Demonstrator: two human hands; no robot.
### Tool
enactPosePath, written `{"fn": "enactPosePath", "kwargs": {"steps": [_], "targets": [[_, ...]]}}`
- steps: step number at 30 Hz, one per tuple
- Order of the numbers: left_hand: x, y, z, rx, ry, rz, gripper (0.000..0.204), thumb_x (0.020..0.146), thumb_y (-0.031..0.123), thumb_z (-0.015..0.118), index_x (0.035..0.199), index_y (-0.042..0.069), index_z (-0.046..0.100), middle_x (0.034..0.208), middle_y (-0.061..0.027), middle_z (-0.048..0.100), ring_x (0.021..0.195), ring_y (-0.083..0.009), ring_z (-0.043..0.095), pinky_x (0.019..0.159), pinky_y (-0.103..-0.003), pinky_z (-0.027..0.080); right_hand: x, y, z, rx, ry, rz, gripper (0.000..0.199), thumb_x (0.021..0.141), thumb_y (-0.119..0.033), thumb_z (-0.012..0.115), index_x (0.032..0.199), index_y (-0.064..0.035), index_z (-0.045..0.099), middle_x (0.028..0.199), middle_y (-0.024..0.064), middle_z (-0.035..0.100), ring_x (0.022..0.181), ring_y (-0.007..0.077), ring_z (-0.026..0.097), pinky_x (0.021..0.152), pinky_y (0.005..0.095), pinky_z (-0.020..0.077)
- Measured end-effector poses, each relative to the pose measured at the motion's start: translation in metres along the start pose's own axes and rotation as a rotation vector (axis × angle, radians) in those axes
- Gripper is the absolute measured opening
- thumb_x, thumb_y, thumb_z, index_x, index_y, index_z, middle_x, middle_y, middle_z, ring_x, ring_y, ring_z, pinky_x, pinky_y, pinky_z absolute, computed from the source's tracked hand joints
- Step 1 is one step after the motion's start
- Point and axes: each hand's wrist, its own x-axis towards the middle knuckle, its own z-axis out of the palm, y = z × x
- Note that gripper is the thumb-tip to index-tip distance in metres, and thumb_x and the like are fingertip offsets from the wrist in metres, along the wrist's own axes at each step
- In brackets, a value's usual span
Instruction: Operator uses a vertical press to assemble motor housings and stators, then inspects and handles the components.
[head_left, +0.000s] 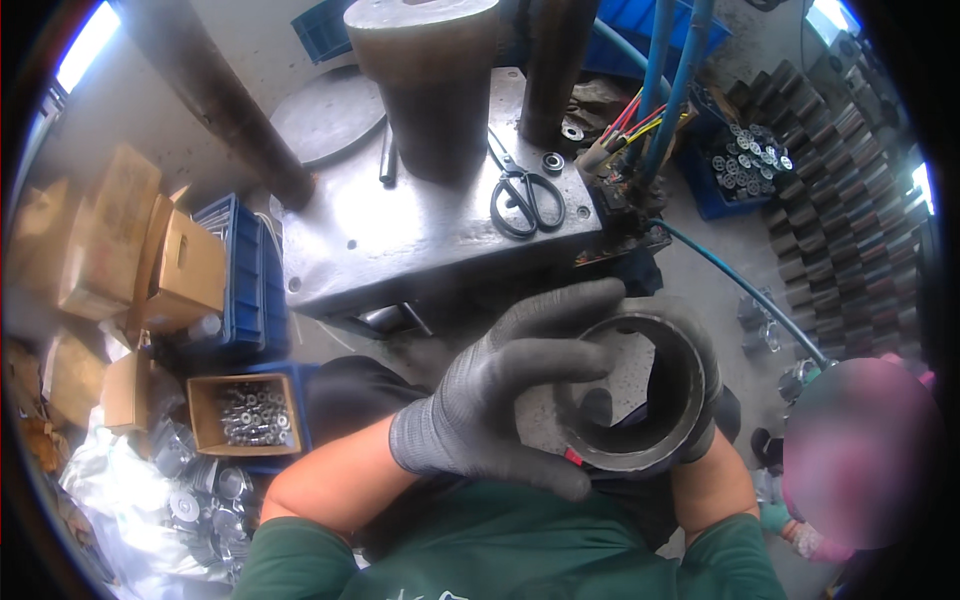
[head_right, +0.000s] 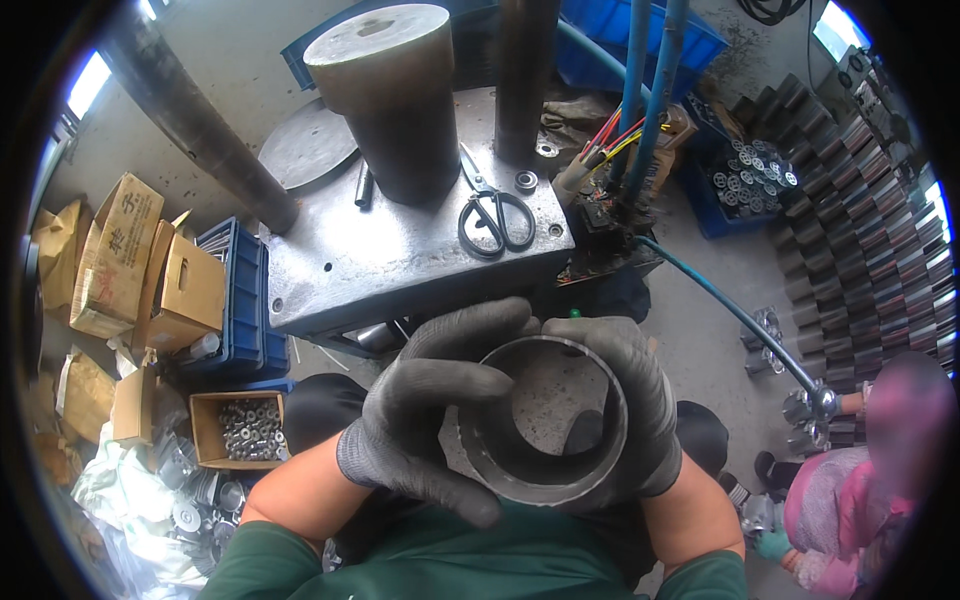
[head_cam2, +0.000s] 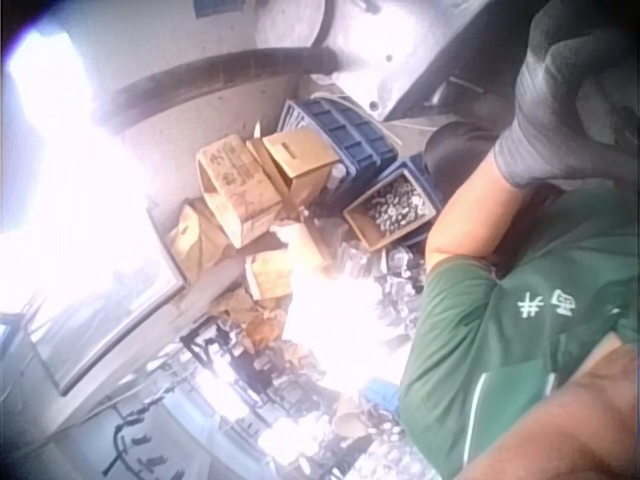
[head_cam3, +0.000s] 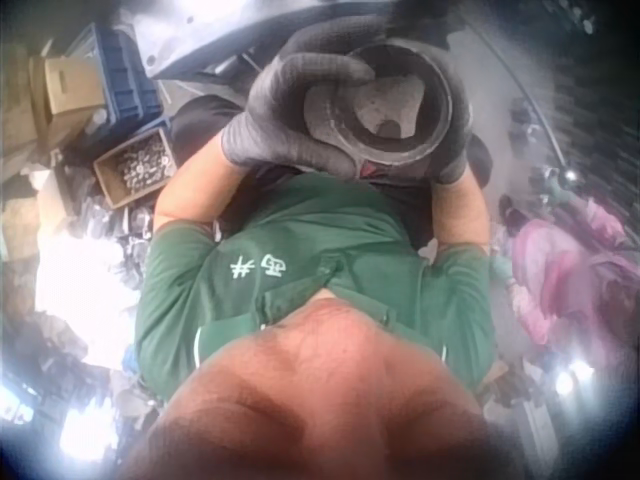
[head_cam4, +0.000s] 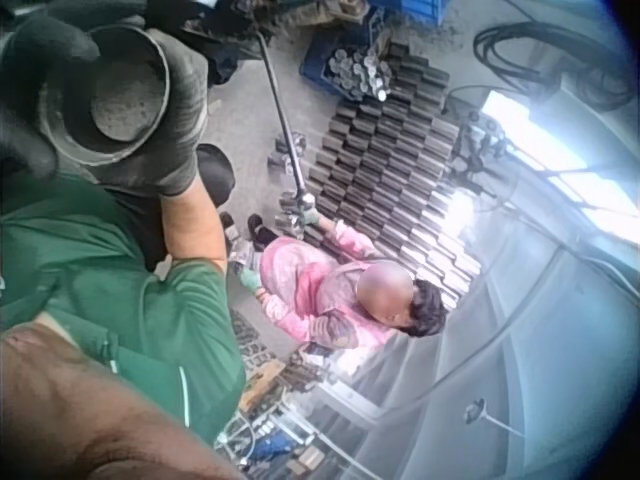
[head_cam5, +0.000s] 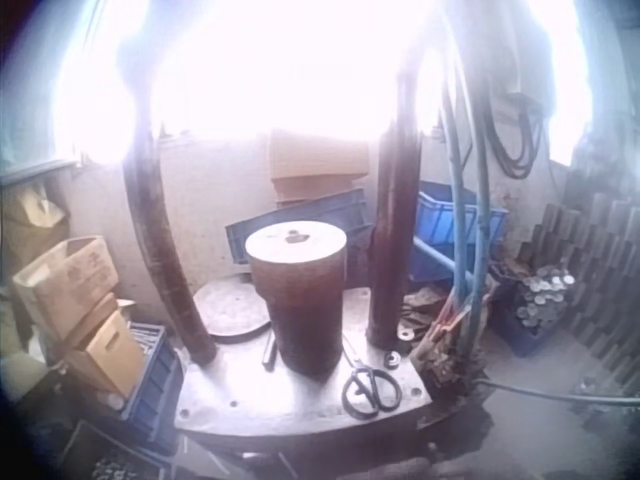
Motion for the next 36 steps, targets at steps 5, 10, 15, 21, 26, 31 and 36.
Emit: {"fn": "enactPosePath", "kwargs": {"steps": [5,10,15,21,26,31,36], "targets": [[0.002,0.002,-0.003,0.113,-0.039,-0.061,0.060,0.073,0.026,0.101,0.124,0.014,0.073,0.167,-0.0276,0.041,0.158,-0.0468,0.037,0.126,-0.057,0.035,-0.005,-0.007,0.006,0.297,-0.012,0.242,0.113,0.065,-0.030,0.103,0.157,-0.0014,0.043,0.139,0.0212,0.066,0.125,0.0362,0.069,0.103,0.0484,0.0563],[0.007,0.007,-0.009,0.106,-0.096,-0.092,0.036,0.077,0.032,0.099,0.102,0.016,0.079,0.165,-0.0305,0.042,0.159,-0.0495,0.035,0.128,-0.060,0.032,0.003,-0.010,-0.001,0.194,-0.031,0.173,0.106,0.063,-0.029,0.103,0.151,0.0014,0.052,0.137,0.0201,0.067,0.121,0.0346,0.070,0.101,0.0461,0.0569],[0.006,0.007,-0.011,0.090,-0.154,-0.103,0.026,0.079,0.031,0.097,0.093,0.016,0.081,0.166,-0.0296,0.042,0.159,-0.0490,0.035,0.129,-0.059,0.031,0.008,-0.007,-0.007,0.218,-0.028,0.172,0.104,0.062,-0.029,0.104,0.149,0.0008,0.054,0.137,0.0198,0.066,0.118,0.0340,0.070,0.100,0.0450,0.0569],[0.012,0.015,-0.011,-0.080,-0.197,-0.179,0.015,0.084,0.016,0.090,0.092,0.014,0.077,0.170,-0.0264,0.037,0.158,-0.0463,0.037,0.128,-0.059,0.030,0.003,0.004,-0.009,0.127,-0.041,-0.001,0.115,0.061,-0.030,0.105,0.158,-0.0064,0.047,0.141,0.0212,0.065,0.122,0.0382,0.067,0.100,0.0488,0.0566],[0.011,0.009,-0.010,-0.218,-0.165,-0.126,0.021,0.080,0.020,0.096,0.091,0.013,0.079,0.167,-0.0326,0.040,0.155,-0.0494,0.043,0.126,-0.057,0.038,-0.002,0.008,-0.008,0.044,0.025,-0.077,0.116,0.065,-0.029,0.104,0.161,-0.0087,0.042,0.142,0.0233,0.063,0.123,0.0400,0.066,0.101,0.0518,0.0565],[0.010,0.010,-0.004,-0.023,-0.100,-0.162,0.034,0.076,0.018,0.099,0.102,0.015,0.077,0.166,-0.0320,0.043,0.153,-0.0508,0.046,0.123,-0.057,0.042,0.006,0.011,-0.013,-0.144,0.095,-0.247,0.109,0.070,-0.026,0.101,0.160,-0.0101,0.042,0.143,0.0238,0.062,0.123,0.0401,0.066,0.101,0.0522,0.0574],[0.009,0.006,-0.006,0.181,-0.178,-0.086,0.038,0.072,0.022,0.100,0.102,0.016,0.077,0.163,-0.0319,0.046,0.151,-0.0514,0.048,0.122,-0.058,0.043,0.008,0.007,-0.016,-0.239,0.097,-0.290,0.105,0.072,-0.024,0.100,0.160,-0.0119,0.042,0.142,0.0234,0.062,0.121,0.0392,0.066,0.100,0.0518,0.0585]]}}
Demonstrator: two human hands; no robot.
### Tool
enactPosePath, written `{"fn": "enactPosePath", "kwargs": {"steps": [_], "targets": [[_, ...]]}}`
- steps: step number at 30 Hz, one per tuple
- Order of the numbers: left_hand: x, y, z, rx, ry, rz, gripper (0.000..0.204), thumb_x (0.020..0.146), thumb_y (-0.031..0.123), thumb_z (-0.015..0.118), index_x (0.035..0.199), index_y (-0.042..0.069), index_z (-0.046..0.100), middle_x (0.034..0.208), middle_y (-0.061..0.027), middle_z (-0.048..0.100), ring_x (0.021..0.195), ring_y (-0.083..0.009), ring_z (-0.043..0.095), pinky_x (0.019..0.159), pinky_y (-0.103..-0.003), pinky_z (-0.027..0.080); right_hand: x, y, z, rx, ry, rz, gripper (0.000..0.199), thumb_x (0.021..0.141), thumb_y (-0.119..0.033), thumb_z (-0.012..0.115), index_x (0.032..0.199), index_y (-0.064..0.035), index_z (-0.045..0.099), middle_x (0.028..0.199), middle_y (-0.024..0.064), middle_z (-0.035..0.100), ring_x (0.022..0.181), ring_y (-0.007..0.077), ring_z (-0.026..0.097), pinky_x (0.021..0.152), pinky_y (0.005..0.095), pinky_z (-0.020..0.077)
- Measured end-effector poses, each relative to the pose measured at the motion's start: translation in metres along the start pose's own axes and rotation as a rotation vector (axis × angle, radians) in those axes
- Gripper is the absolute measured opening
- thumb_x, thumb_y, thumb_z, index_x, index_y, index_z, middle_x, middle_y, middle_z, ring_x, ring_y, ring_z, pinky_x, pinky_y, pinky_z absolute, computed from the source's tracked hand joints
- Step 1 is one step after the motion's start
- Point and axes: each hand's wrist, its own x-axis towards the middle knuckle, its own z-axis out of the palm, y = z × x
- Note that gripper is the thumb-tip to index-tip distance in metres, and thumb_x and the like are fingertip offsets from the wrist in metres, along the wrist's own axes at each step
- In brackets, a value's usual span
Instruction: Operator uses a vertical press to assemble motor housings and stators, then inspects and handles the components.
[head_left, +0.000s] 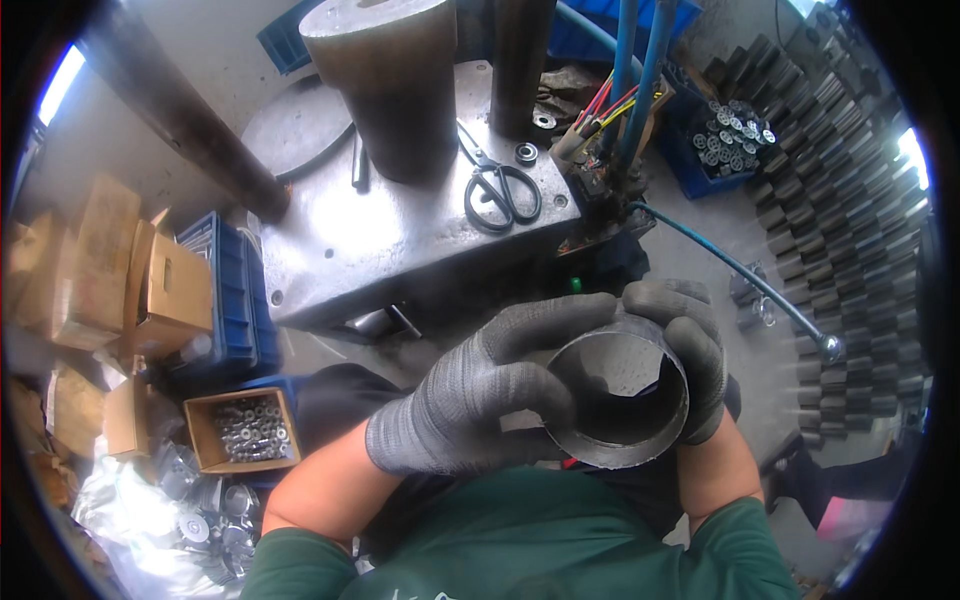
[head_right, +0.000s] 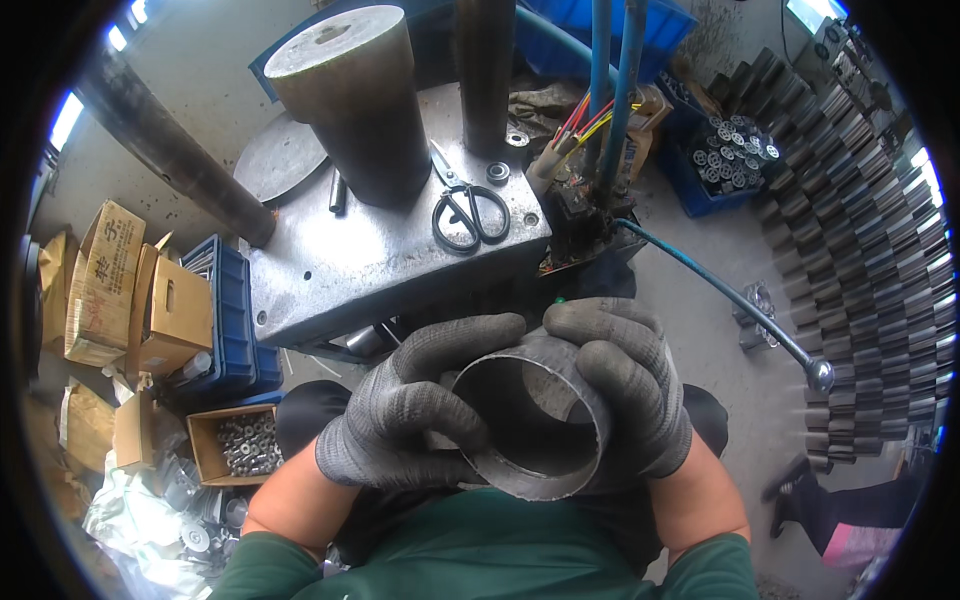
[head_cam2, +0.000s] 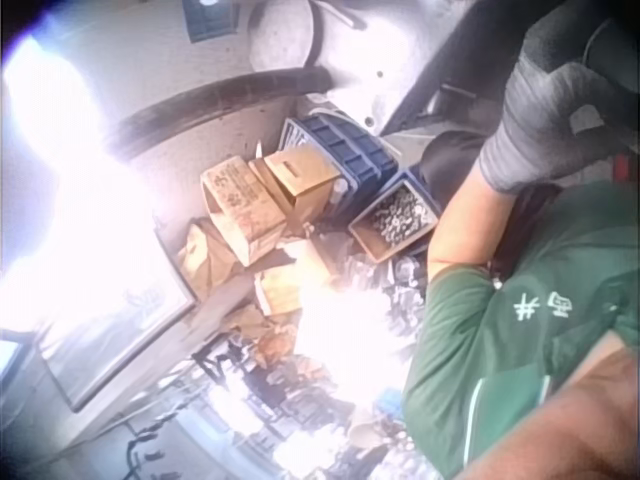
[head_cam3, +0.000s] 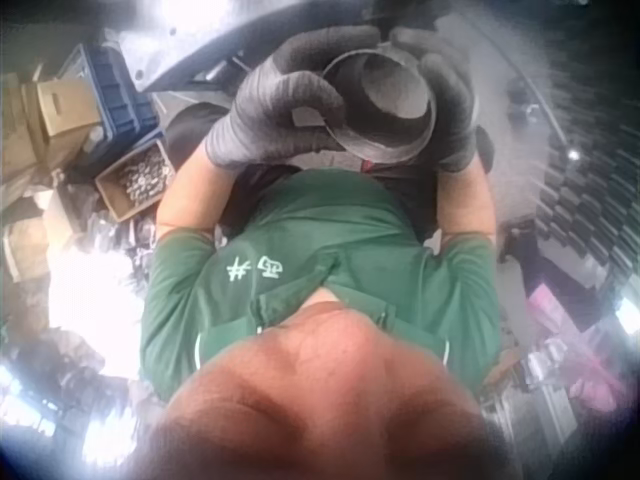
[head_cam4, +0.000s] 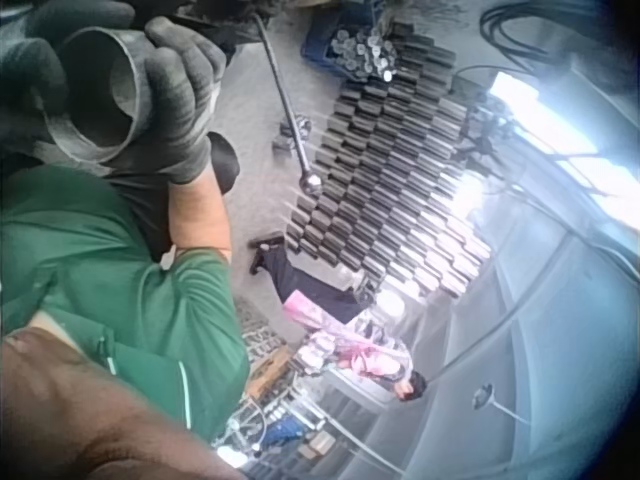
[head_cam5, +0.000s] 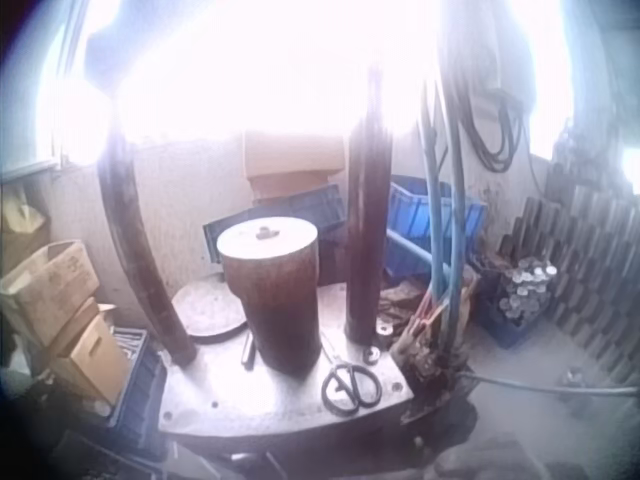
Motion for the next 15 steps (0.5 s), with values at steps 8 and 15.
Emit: {"fn": "enactPosePath", "kwargs": {"steps": [8,15], "targets": [[0.0016,-0.0008,-0.0009,0.022,-0.029,0.033,0.036,0.070,0.027,0.099,0.100,0.018,0.083,0.162,-0.0307,0.048,0.149,-0.0500,0.049,0.121,-0.058,0.042,-0.0005,0.0012,-0.0019,0.003,-0.011,-0.018,0.108,0.072,-0.029,0.100,0.160,-0.0125,0.042,0.143,0.0233,0.062,0.120,0.0396,0.067,0.101,0.0521,0.0581],[-0.0006,0.0003,-0.0079,0.059,-0.065,0.040,0.038,0.075,0.036,0.097,0.104,0.015,0.085,0.163,-0.0316,0.046,0.149,-0.0508,0.049,0.123,-0.057,0.040,-0.0002,0.0049,0.0016,0.065,0.012,-0.024,0.113,0.069,-0.035,0.102,0.161,-0.0090,0.041,0.143,0.0239,0.062,0.121,0.0393,0.068,0.102,0.0532,0.0561]]}}
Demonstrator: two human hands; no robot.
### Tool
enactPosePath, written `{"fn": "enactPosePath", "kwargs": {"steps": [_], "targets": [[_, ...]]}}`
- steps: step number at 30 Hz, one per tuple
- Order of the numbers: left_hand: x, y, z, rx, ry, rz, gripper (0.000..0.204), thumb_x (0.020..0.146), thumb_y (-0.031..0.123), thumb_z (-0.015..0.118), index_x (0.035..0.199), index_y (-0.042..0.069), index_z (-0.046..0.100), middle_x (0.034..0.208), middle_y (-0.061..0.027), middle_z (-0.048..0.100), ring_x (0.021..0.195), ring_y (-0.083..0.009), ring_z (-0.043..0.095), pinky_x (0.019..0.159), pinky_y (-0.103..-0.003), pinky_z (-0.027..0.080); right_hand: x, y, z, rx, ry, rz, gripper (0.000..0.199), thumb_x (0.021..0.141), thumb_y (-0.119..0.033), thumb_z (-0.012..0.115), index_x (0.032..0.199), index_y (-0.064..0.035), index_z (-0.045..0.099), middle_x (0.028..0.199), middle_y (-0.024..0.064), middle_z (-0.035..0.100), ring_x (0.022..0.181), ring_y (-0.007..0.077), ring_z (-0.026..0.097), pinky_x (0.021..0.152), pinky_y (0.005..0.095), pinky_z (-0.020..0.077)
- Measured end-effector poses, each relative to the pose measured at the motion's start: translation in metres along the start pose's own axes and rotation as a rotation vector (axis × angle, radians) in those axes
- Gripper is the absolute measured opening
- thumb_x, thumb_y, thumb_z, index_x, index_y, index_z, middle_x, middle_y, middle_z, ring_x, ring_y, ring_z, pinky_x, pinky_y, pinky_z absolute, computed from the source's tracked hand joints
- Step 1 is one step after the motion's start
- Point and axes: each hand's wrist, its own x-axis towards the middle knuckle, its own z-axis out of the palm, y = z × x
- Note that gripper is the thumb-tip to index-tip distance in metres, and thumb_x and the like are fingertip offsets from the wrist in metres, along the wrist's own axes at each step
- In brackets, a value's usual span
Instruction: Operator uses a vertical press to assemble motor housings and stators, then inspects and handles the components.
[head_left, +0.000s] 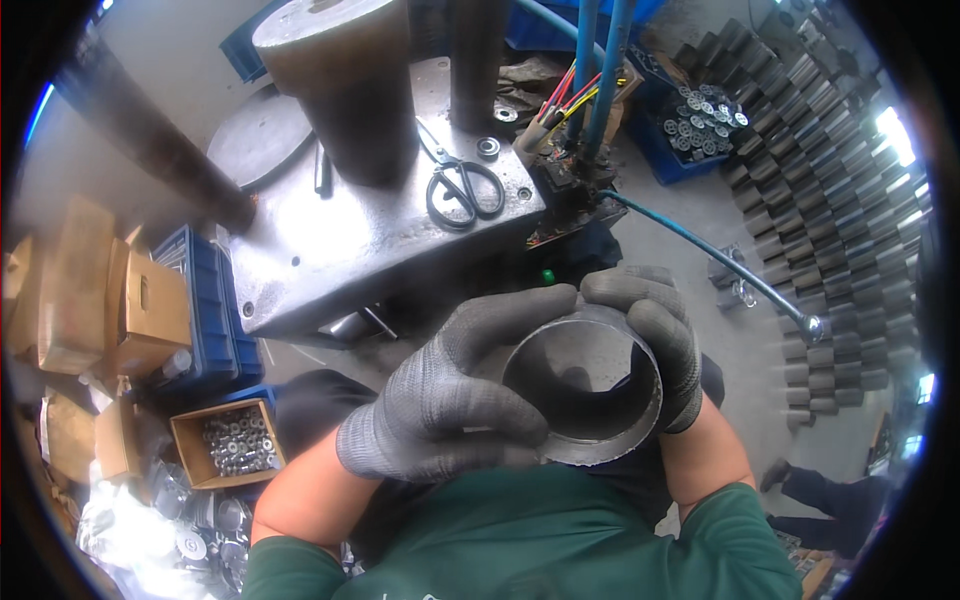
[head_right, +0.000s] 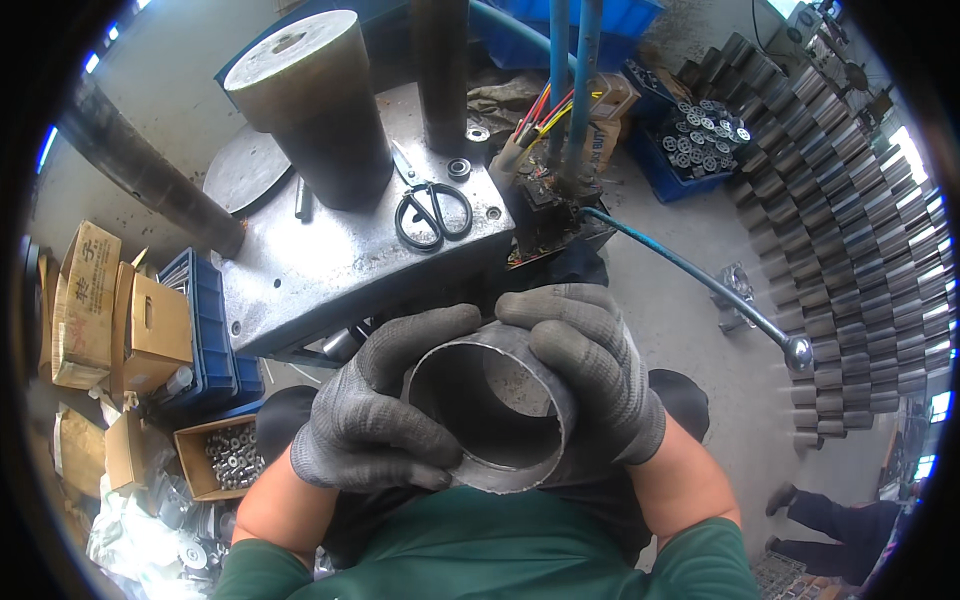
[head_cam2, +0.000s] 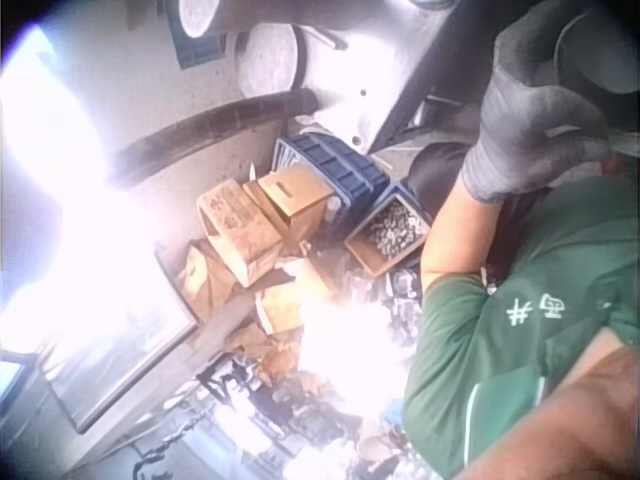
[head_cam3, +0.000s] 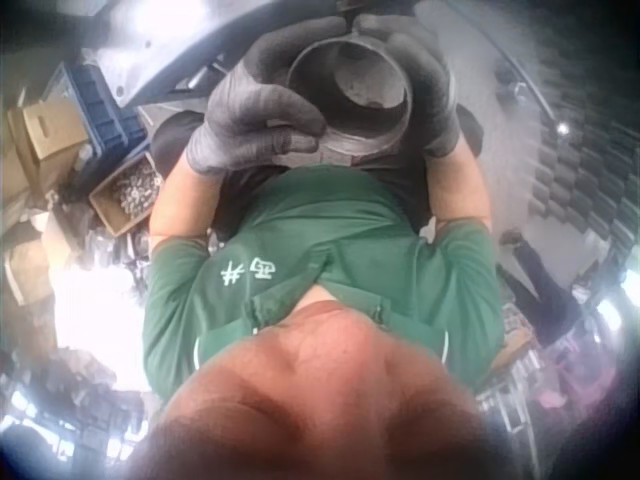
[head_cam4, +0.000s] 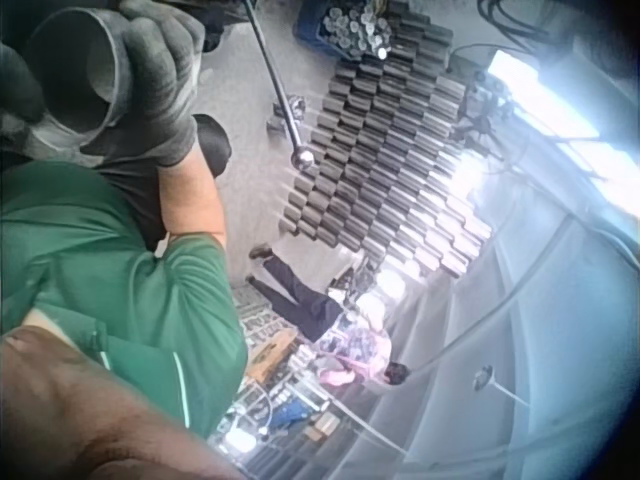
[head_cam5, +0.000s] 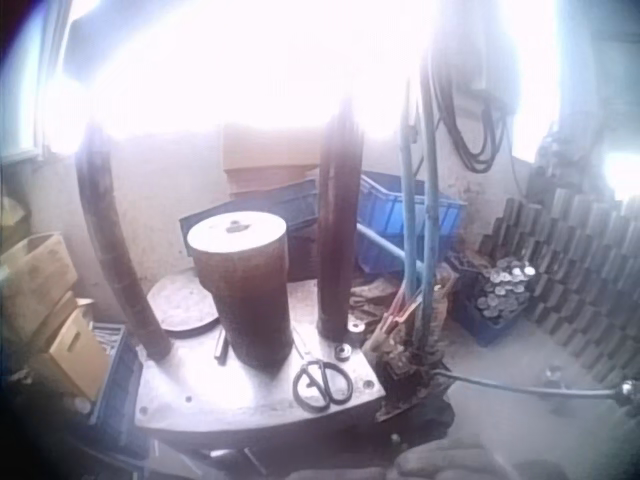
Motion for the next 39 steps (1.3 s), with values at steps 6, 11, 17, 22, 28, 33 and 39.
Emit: {"fn": "enactPosePath", "kwargs": {"steps": [6,11,17,22,28,33,39], "targets": [[-0.001,0.003,0.011,-0.063,0.176,-0.097,0.049,0.080,0.047,0.095,0.109,0.011,0.082,0.163,-0.0321,0.044,0.151,-0.0514,0.046,0.126,-0.058,0.034,-0.001,-0.015,0.010,0.162,-0.064,0.288,0.114,0.066,-0.034,0.104,0.158,-0.0051,0.044,0.142,0.0217,0.062,0.122,0.0396,0.067,0.101,0.0500,0.0550],[0.010,0.007,0.020,0.345,0.157,-0.059,0.048,0.070,0.032,0.103,0.105,0.015,0.075,0.159,-0.0280,0.050,0.151,-0.0511,0.043,0.124,-0.059,0.037,-0.001,-0.019,0.029,0.225,0.010,0.423,0.108,0.065,-0.029,0.107,0.151,-0.0002,0.048,0.136,0.0199,0.065,0.119,0.0350,0.070,0.101,0.0472,0.0581],[-0.001,-0.013,0.028,0.140,0.310,-0.070,0.026,0.087,0.014,0.090,0.098,0.006,0.068,0.147,-0.0227,0.060,0.141,-0.0449,0.054,0.116,-0.053,0.046,-0.006,-0.013,0.039,0.285,0.051,0.494,0.101,0.075,-0.025,0.102,0.154,-0.0038,0.045,0.145,0.0203,0.064,0.134,0.0323,0.065,0.112,0.0481,0.0539],[-0.008,-0.017,0.028,0.025,0.343,-0.071,0.021,0.092,0.013,0.085,0.098,0.003,0.068,0.146,-0.0225,0.060,0.139,-0.0383,0.057,0.113,-0.047,0.049,-0.007,-0.015,0.036,0.230,0.002,0.558,0.103,0.072,-0.026,0.104,0.154,-0.0061,0.045,0.144,0.0196,0.065,0.133,0.0316,0.066,0.111,0.0468,0.0547],[-0.002,0.000,0.040,-0.094,0.409,-0.290,0.020,0.091,0.010,0.086,0.101,0.002,0.071,0.144,-0.0209,0.062,0.135,-0.0316,0.061,0.109,-0.044,0.052,-0.009,-0.011,0.041,0.076,-0.035,0.564,0.098,0.068,-0.028,0.102,0.148,-0.0033,0.052,0.133,0.0189,0.068,0.121,0.0345,0.070,0.103,0.0462,0.0575],[-0.004,-0.010,0.052,-0.060,0.516,-0.300,0.021,0.085,0.006,0.089,0.100,0.002,0.074,0.135,-0.0198,0.069,0.133,-0.0289,0.062,0.112,-0.044,0.049,-0.008,-0.008,0.042,-0.022,-0.006,0.494,0.100,0.063,-0.033,0.103,0.145,0.0002,0.056,0.130,0.0193,0.064,0.118,0.0373,0.066,0.101,0.0477,0.0561],[-0.005,-0.007,0.047,-0.591,0.741,-0.296,0.017,0.101,0.012,0.080,0.106,-0.001,0.070,0.127,-0.0130,0.070,0.104,-0.0161,0.071,0.088,-0.032,0.059,-0.006,-0.010,0.036,-0.076,0.002,0.473,0.104,0.057,-0.029,0.103,0.145,0.0001,0.055,0.129,0.0189,0.064,0.120,0.0395,0.063,0.102,0.0496,0.0538]]}}
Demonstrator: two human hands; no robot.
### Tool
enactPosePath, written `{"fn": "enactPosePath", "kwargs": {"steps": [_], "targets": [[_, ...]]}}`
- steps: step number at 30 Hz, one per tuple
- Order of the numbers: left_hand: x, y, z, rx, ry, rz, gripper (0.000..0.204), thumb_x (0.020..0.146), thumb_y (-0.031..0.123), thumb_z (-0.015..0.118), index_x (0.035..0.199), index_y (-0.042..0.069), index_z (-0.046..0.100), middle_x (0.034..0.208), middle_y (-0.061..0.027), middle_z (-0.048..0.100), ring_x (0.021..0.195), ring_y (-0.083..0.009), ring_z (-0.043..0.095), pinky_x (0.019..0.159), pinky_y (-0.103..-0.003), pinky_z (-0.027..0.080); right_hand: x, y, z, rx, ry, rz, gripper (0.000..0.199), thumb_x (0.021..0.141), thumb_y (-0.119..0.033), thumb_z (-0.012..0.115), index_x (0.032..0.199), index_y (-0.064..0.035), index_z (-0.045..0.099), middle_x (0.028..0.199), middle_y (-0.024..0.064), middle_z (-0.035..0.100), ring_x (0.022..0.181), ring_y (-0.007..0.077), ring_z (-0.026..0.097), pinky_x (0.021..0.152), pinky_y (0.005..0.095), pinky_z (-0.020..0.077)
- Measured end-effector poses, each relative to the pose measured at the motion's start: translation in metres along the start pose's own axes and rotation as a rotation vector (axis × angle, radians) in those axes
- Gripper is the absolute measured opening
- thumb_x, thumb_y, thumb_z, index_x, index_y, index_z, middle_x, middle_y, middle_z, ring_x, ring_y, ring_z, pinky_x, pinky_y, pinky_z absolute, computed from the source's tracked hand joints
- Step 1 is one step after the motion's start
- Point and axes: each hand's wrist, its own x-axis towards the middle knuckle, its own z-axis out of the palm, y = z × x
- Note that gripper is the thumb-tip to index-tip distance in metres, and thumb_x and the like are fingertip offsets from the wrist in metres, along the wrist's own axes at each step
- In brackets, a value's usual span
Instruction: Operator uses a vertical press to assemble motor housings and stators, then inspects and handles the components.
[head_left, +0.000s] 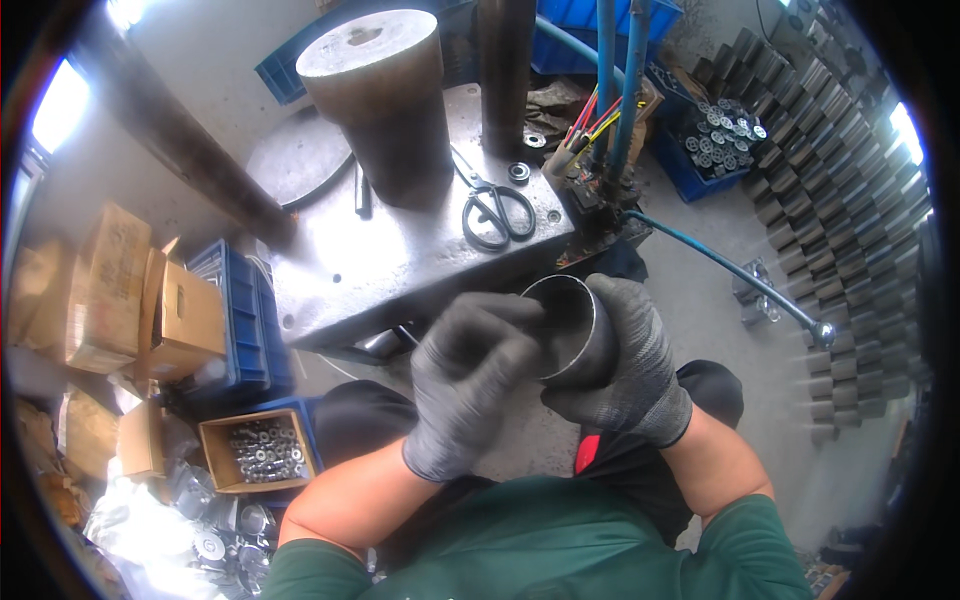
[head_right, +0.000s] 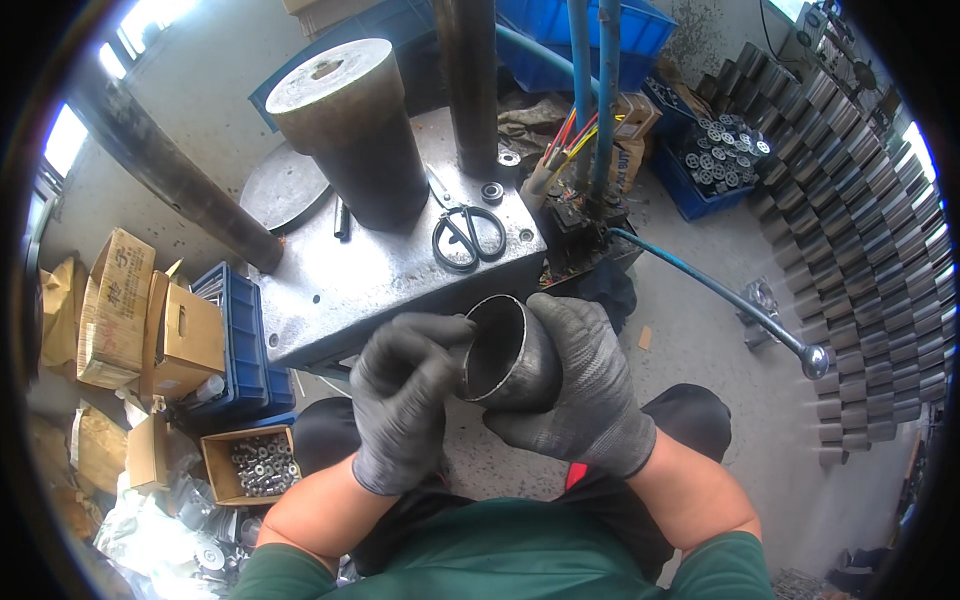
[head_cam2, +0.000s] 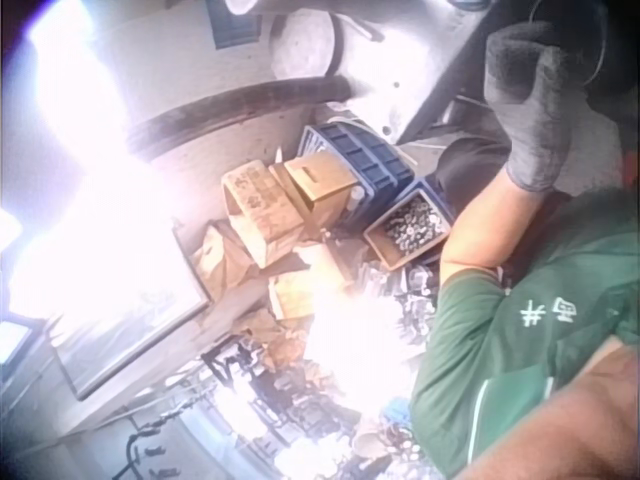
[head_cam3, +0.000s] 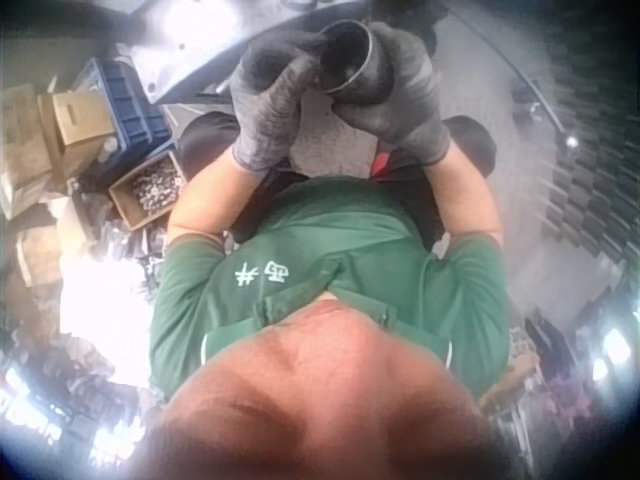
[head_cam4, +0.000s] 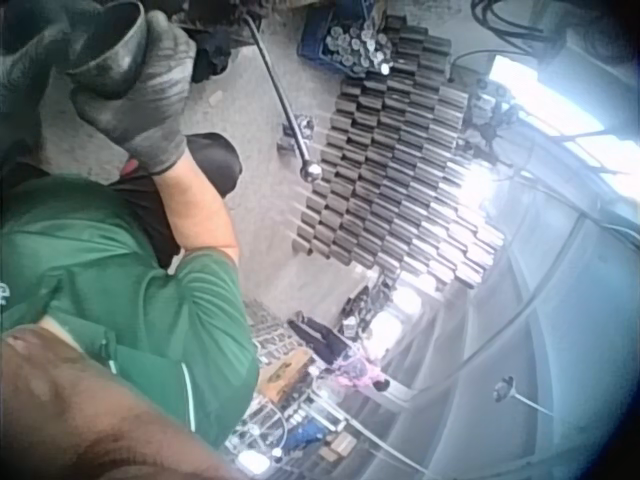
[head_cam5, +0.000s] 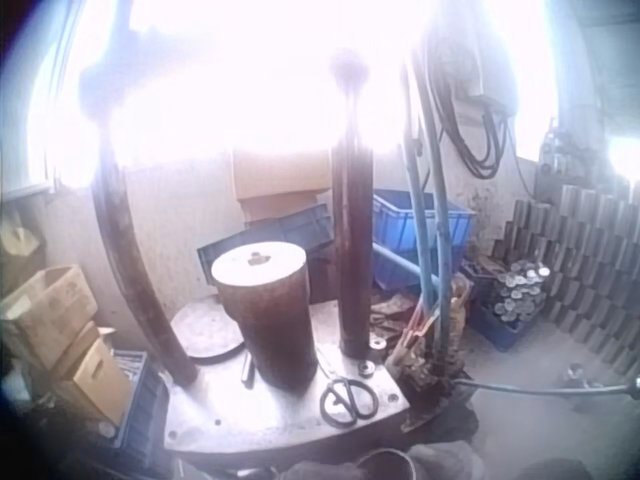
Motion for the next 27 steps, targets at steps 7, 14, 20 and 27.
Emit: {"fn": "enactPosePath", "kwargs": {"steps": [7,14,20,27], "targets": [[0.028,0.011,-0.024,0.139,0.046,-0.178,0.046,0.094,0.011,0.085,0.135,0.003,0.067,0.127,-0.0103,0.072,0.111,-0.0176,0.070,0.103,-0.035,0.056,0.006,-0.011,-0.004,0.696,-0.232,0.365,0.102,0.062,-0.022,0.102,0.149,-0.0008,0.054,0.139,0.0144,0.067,0.129,0.0251,0.066,0.111,0.0413,0.0531],[0.038,0.032,-0.018,0.141,-0.209,-0.436,0.077,0.080,0.008,0.096,0.148,0.004,0.060,0.125,-0.0095,0.072,0.121,-0.0202,0.068,0.111,-0.038,0.054,0.004,-0.017,-0.004,0.750,-0.367,0.414,0.106,0.061,-0.020,0.102,0.153,-0.0009,0.053,0.138,0.0119,0.068,0.127,0.0236,0.067,0.112,0.0401,0.0530],[0.035,0.027,-0.024,0.246,-0.244,-0.329,0.069,0.081,0.009,0.095,0.143,0.004,0.065,0.117,-0.0049,0.071,0.112,-0.0163,0.067,0.103,-0.034,0.054,0.002,-0.023,-0.007,0.617,-0.424,0.213,0.100,0.061,-0.022,0.103,0.147,-0.0026,0.056,0.137,0.0137,0.067,0.129,0.0251,0.065,0.109,0.0421,0.0530],[0.025,0.032,-0.023,0.304,-0.280,-0.209,0.064,0.080,0.007,0.096,0.136,0.000,0.066,0.110,-0.0057,0.072,0.102,-0.0146,0.068,0.095,-0.033,0.056,0.006,-0.027,-0.003,0.320,-0.293,-0.155,0.102,0.059,-0.029,0.105,0.144,-0.0003,0.057,0.132,0.0175,0.066,0.116,0.0386,0.067,0.101,0.0477,0.0535]]}}
